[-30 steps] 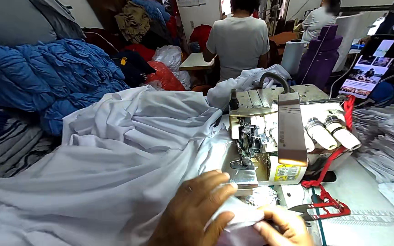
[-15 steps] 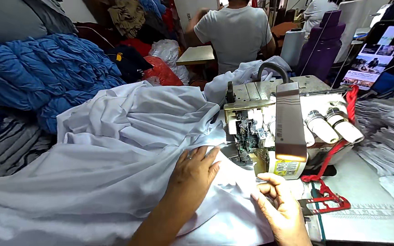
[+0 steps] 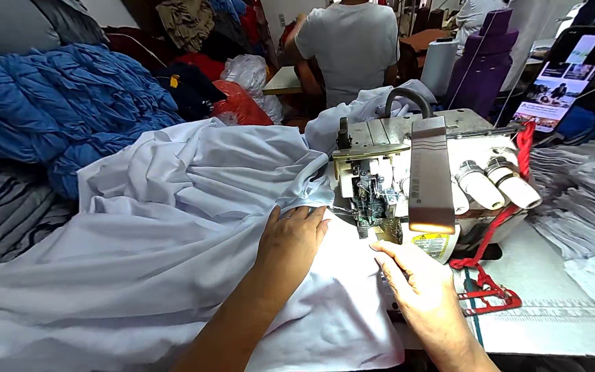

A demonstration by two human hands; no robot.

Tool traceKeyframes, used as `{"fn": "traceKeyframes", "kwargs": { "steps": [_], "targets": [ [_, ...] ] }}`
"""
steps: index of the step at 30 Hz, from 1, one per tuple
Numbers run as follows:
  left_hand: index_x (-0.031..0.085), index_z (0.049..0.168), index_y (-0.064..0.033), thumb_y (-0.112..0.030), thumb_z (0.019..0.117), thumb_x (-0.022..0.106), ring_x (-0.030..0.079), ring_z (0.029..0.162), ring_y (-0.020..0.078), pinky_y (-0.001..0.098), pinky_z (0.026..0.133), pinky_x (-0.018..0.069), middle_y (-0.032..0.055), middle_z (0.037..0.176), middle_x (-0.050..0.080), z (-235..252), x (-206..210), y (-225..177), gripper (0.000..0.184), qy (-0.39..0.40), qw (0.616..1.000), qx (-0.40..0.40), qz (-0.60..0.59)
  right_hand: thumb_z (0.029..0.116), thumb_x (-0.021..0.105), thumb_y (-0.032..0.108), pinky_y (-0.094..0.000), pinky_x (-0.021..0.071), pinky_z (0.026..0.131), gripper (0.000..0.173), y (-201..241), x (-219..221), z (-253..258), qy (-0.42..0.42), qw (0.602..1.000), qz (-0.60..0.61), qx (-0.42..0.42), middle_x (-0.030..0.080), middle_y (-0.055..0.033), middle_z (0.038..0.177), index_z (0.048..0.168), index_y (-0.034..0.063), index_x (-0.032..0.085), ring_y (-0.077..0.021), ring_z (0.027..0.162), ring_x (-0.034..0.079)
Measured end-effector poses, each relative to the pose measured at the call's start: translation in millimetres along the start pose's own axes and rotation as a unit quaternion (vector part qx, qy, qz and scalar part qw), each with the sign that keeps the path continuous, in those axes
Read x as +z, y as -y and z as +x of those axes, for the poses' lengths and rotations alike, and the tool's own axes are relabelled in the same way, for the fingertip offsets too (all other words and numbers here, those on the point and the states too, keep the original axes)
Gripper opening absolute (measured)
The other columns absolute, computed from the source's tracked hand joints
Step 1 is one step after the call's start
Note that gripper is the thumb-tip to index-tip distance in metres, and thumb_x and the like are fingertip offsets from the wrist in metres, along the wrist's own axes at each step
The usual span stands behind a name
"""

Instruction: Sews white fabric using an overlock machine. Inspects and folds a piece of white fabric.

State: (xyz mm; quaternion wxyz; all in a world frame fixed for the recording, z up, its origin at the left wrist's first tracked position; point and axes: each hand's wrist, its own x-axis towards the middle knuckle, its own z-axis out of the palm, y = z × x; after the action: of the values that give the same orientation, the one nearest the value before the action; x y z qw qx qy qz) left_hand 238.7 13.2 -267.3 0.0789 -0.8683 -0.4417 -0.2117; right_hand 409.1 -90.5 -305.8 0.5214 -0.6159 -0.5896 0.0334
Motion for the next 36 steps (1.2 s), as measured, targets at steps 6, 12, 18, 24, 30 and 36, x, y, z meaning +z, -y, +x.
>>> {"fn": "traceKeyframes", "kwargs": {
  "steps": [6, 12, 18, 24, 30, 36],
  "targets": [
    [0.075, 0.116, -0.0014, -0.015, 0.1004, 0.062, 0.071, 0.105, 0.0411, 0.0667, 0.098, 0.0471, 0.0211, 0.107, 0.074, 0.6, 2.3, 3.1, 0.025, -0.01, 1.0, 0.01, -0.012, 0.0992, 0.057, 0.025, -0.0181, 0.0544, 0.077, 0.028, -5.9, 2.8, -6.9, 0.0, 0.999, 0.051, 0.002, 0.071, -0.0007, 0.091, 0.109, 0.0104, 0.079, -0.0038, 0.085, 0.067],
    [0.076, 0.118, -0.0028, -0.024, 0.0985, 0.047, 0.069, 0.115, 0.04, 0.0662, 0.098, 0.0478, 0.0188, 0.121, 0.073, -14.5, 6.6, 10.0, 0.04, -0.096, 0.988, 0.099, -0.068, 0.0942, 0.066, 0.014, -0.0273, 0.056, 0.071, 0.041, -16.9, -6.0, -38.0, 0.084, 0.982, 0.155, 0.073, 0.07, -0.0176, 0.115, 0.13, -0.0035, 0.065, -0.0144, 0.082, 0.067],
    [0.076, 0.116, -0.0054, -0.024, 0.1057, 0.055, 0.059, 0.129, 0.0453, 0.0616, 0.112, 0.0381, 0.0236, 0.127, 0.069, -46.7, -28.9, -17.6, 0.03, 0.02, 0.964, 0.211, -0.161, 0.0952, 0.063, 0.008, -0.0441, 0.0554, 0.073, 0.035, -5.5, -21.0, -32.1, 0.239, 0.957, 0.123, 0.11, 0.071, -0.0182, 0.097, 0.129, -0.0031, 0.066, -0.0277, 0.078, 0.067],
    [0.073, 0.123, -0.0132, -0.029, 0.1034, 0.058, 0.051, 0.136, 0.0493, 0.0683, 0.11, 0.0358, 0.0267, 0.14, 0.06, -55.0, -14.4, -20.3, 0.03, 0.053, 0.963, 0.249, -0.091, 0.0945, 0.058, 0.007, -0.0471, 0.0552, 0.075, 0.019, -3.7, -35.0, -32.5, 0.254, 0.96, 0.07, 0.092, 0.07, -0.0189, 0.089, 0.099, -0.0015, 0.075, -0.0317, 0.084, 0.069],
    [0.072, 0.096, -0.005, -0.039, 0.1025, 0.057, 0.052, 0.136, 0.0465, 0.0709, 0.111, 0.0324, 0.0255, 0.138, 0.062, -52.1, -20.9, -27.4, 0.037, 0.066, 0.959, 0.248, -0.117, 0.0899, 0.063, 0.002, -0.0338, 0.0572, 0.075, 0.01, 10.5, -44.0, -42.3, 0.129, 0.987, 0.097, 0.013, 0.071, -0.0196, 0.099, 0.092, -0.0024, 0.071, -0.026, 0.087, 0.07],
    [0.07, 0.092, -0.0044, -0.023, 0.1025, 0.062, 0.062, 0.121, 0.0339, 0.0513, 0.113, 0.0366, 0.0226, 0.117, 0.07, -52.0, -49.6, -32.2, 0.023, 0.072, 0.945, 0.237, -0.216, 0.0925, 0.069, 0.007, -0.0213, 0.0532, 0.067, 0.034, 22.5, -47.3, -50.0, 0.124, 0.947, 0.289, 0.071, 0.069, -0.0206, 0.107, 0.117, -0.0137, 0.06, -0.0104, 0.076, 0.065]
  ]
}}
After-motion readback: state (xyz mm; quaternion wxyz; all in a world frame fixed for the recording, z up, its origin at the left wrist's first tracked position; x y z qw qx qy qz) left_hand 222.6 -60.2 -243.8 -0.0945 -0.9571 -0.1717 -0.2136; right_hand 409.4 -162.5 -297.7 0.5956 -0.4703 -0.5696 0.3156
